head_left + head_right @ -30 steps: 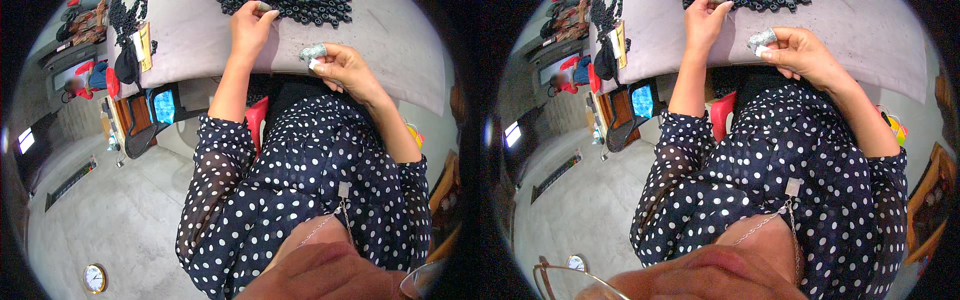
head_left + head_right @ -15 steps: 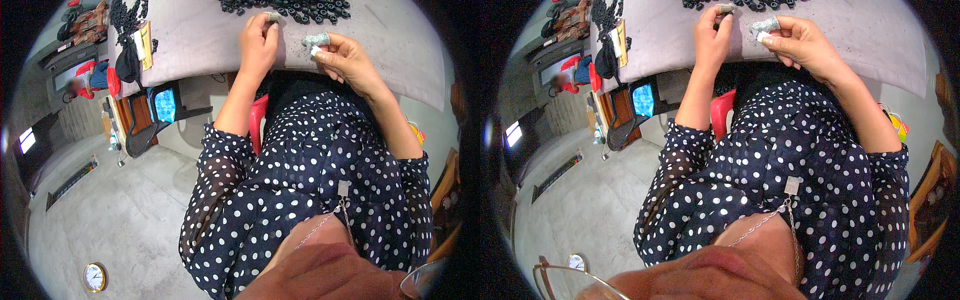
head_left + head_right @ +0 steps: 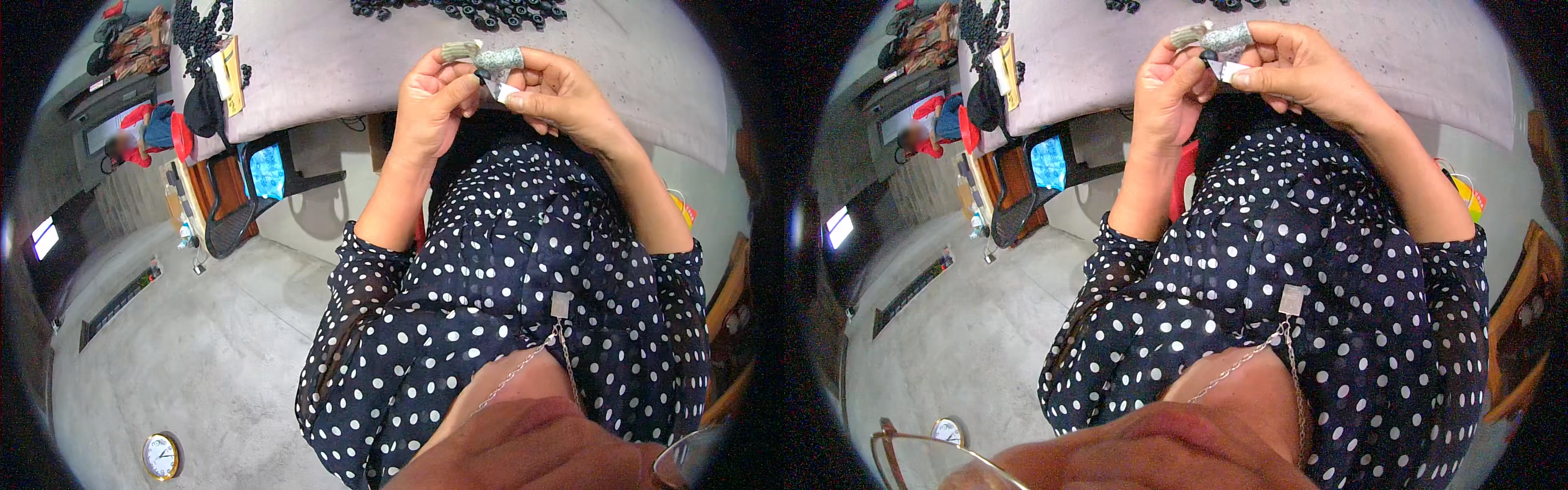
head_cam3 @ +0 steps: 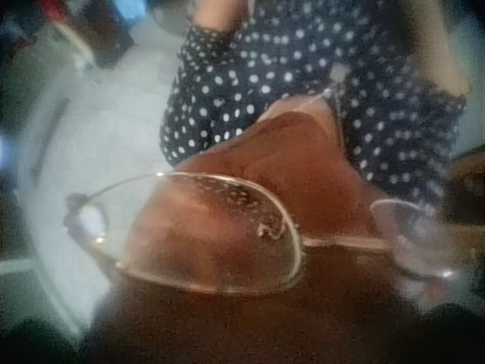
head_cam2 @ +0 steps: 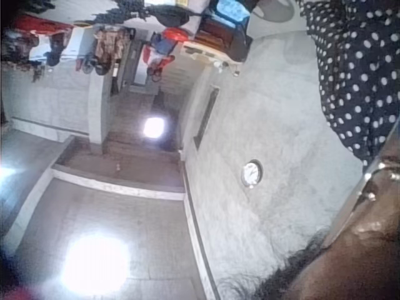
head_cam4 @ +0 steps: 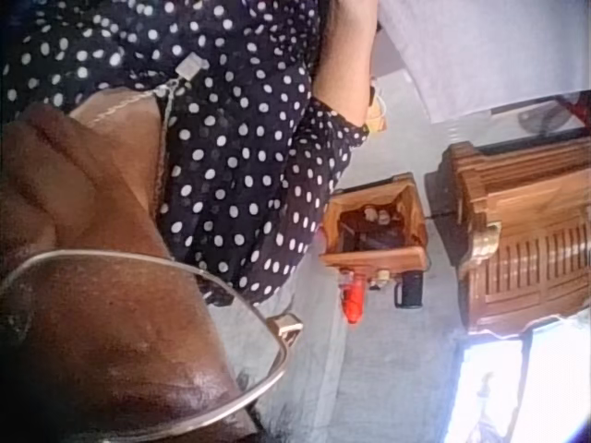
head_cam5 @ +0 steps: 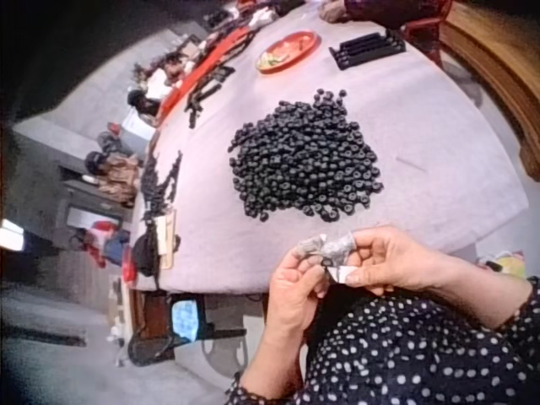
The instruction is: The person inspects and sorts small black rubber rings by hand at a workbench.
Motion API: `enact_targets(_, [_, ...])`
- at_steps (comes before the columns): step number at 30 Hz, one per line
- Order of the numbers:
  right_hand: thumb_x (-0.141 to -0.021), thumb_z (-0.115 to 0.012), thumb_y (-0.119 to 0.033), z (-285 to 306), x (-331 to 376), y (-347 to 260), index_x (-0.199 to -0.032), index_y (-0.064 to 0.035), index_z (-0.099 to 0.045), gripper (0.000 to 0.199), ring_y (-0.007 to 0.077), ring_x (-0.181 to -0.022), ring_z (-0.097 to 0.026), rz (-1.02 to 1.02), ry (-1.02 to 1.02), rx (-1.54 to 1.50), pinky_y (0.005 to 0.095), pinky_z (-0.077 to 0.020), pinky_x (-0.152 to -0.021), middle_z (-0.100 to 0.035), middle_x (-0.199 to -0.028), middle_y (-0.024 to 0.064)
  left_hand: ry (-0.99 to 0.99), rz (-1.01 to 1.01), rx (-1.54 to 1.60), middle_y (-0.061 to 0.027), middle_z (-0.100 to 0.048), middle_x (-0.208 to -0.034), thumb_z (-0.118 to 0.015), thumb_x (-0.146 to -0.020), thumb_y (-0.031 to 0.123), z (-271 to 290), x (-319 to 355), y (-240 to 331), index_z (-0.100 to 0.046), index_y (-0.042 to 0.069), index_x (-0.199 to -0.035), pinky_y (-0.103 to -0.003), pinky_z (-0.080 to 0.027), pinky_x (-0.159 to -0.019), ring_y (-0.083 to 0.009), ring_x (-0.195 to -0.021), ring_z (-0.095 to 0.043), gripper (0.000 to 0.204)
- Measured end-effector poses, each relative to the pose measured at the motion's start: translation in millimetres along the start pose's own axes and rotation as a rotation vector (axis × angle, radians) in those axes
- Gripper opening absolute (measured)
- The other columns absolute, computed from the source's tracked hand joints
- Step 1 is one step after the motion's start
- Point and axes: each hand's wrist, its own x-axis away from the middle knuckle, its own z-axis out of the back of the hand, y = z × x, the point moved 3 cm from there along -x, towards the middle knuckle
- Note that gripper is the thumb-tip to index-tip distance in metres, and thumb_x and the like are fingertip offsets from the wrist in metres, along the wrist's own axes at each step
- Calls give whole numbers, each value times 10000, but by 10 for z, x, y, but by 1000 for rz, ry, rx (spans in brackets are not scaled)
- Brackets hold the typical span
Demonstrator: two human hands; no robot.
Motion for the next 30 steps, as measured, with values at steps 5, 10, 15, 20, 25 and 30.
enact_targets(5, [-820,-650,-237,-36,26,-23,-1057,-54,-583,307,9,-514,-428,95,8,58,150,-317,-434,-521,-702,-69,-55,38,75,-40,-604,-857,-611,-822,28,4,1,11,-533,22,-1085,-217,-401,-524,-85,-608,-497,274])
enact_targets(10, [-819,-654,-208,-42,22,-1,-1076,-50,-582,310,8,-545,-438,84,2,43,153,-331,-457,-520,-715,-61,-77,81,80,-19,-589,-847,-601,-838,60,-55,24,22,-537,41,-1118,-215,-396,-540,-77,-635,-488,288])
enact_targets(15, [-822,-648,-226,-39,16,-11,-1108,-55,-577,341,4,-578,-447,83,-31,26,146,-337,-480,-534,-739,-50,-82,101,115,-7,-574,-817,-605,-837,61,-65,23,0,-537,46,-1128,-214,-397,-543,-75,-631,-486,300])
enact_targets(20, [-819,-646,-246,-17,15,-12,-1085,-73,-598,321,0,-509,-431,10,-44,15,141,-312,-430,-556,-715,-67,-88,141,176,1,-561,-789,-608,-836,64,-79,30,-2,-540,49,-1114,-221,-402,-549,-78,-634,-487,287])
enact_targets(25, [-820,-642,-258,21,3,44,-1063,-80,-610,303,1,-469,-423,13,-36,53,140,-290,-392,-557,-691,-73,-82,116,103,-9,-570,-828,-599,-846,94,-68,47,-28,-532,50,-1151,-210,-356,-541,-68,-636,-438,315])
enact_targets(30, [-821,-641,-245,39,-14,78,-1046,-75,-614,283,4,-450,-421,-10,-35,36,143,-281,-366,-550,-675,-65,-76,167,131,-15,-574,-828,-606,-839,80,-83,59,-28,-544,51,-1110,-216,-385,-548,-76,-640,-462,279])
